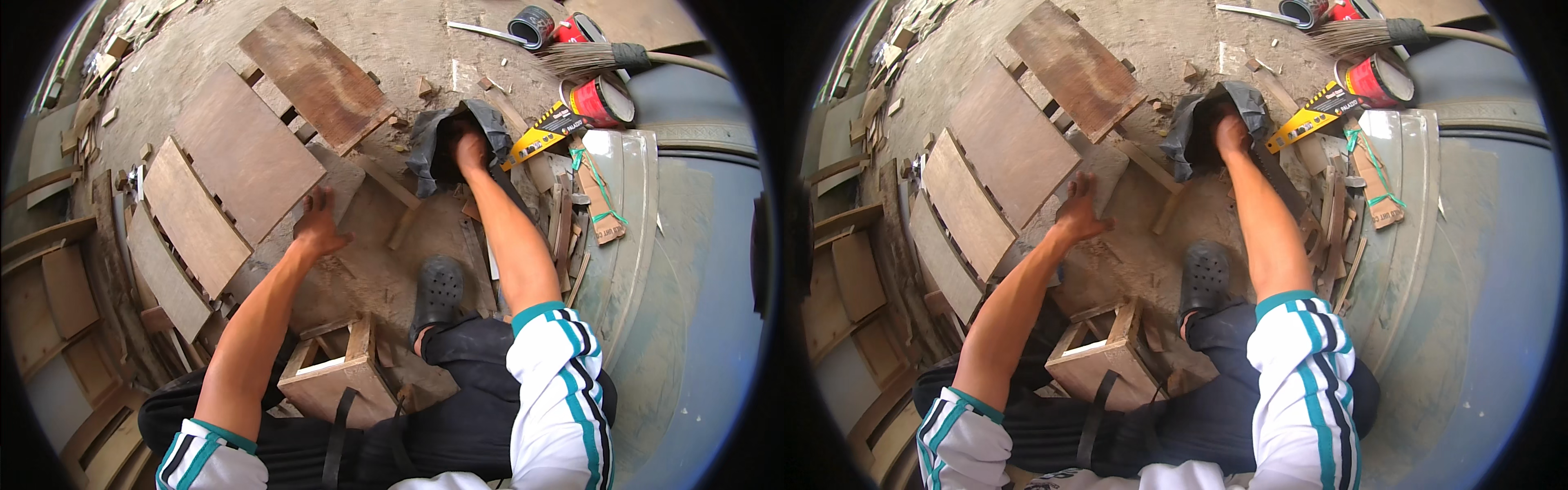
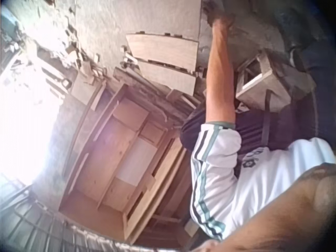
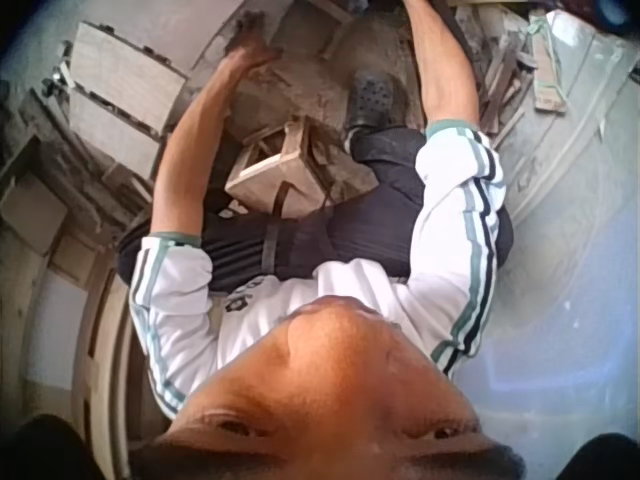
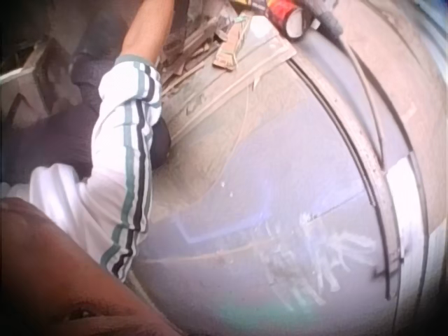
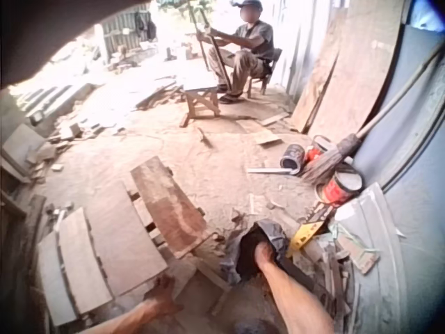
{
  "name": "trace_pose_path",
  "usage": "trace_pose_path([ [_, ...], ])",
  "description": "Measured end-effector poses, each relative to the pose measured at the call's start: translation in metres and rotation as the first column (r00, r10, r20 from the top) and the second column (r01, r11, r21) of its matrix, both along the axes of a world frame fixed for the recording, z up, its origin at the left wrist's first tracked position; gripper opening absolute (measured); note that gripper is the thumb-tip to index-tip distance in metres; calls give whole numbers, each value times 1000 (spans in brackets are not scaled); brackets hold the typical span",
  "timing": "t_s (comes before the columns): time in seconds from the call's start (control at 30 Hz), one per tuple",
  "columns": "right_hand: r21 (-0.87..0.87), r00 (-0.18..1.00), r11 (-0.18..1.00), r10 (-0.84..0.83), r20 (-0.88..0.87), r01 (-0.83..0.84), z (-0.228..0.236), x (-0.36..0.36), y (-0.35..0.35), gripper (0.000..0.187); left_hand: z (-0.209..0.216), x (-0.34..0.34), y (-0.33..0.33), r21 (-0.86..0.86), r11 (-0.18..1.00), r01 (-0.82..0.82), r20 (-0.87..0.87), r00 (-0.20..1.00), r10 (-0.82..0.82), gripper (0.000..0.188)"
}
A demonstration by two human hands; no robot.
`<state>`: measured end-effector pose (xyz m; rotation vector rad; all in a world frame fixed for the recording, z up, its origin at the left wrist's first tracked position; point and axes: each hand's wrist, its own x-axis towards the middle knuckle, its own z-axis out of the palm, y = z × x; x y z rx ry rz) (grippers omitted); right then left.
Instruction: The person sits on the floor and assembles a wooden pallet by arranging planks and securing them with nails. They use a hammer to drive nails into the wood and adjust the position of the planks and supporting blocks throughout the process.
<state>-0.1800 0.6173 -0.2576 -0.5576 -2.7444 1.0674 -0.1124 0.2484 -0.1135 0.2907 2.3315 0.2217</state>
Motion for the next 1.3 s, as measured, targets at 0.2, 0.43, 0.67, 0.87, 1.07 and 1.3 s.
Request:
trace_pose_path([
  [0.2, 243, 945, 959, 60, 323, -144, 19, -44, 49, 36, 6, -2, 10, 9, 1000, 8, 22, 1000, -8, 121],
  [0.43, 344, 851, 850, 205, 484, -400, 18, -66, 51, 31, 2, 4, 6, 9, 999, 32, -73, 997, -31, 117],
  [0.67, 392, 817, 791, 221, 532, -469, 4, -70, 72, 26, 9, 2, 14, -13, 999, 47, -52, 997, -48, 118],
  [0.87, 391, 691, 623, 356, 630, -678, 27, -80, 28, 39, 7, 8, -5, -60, 998, 13, -32, 999, -15, 121],
  [1.07, 178, 735, 801, 402, 547, -571, 19, -98, 41, 43, 12, 8, -3, -77, 997, 8, -29, 1000, -10, 122],
  [1.3, 220, 673, 885, 131, 727, -410, -12, -90, 136, 46, 2, -3, 29, -7, 992, 125, -39, 991, -125, 123],
])
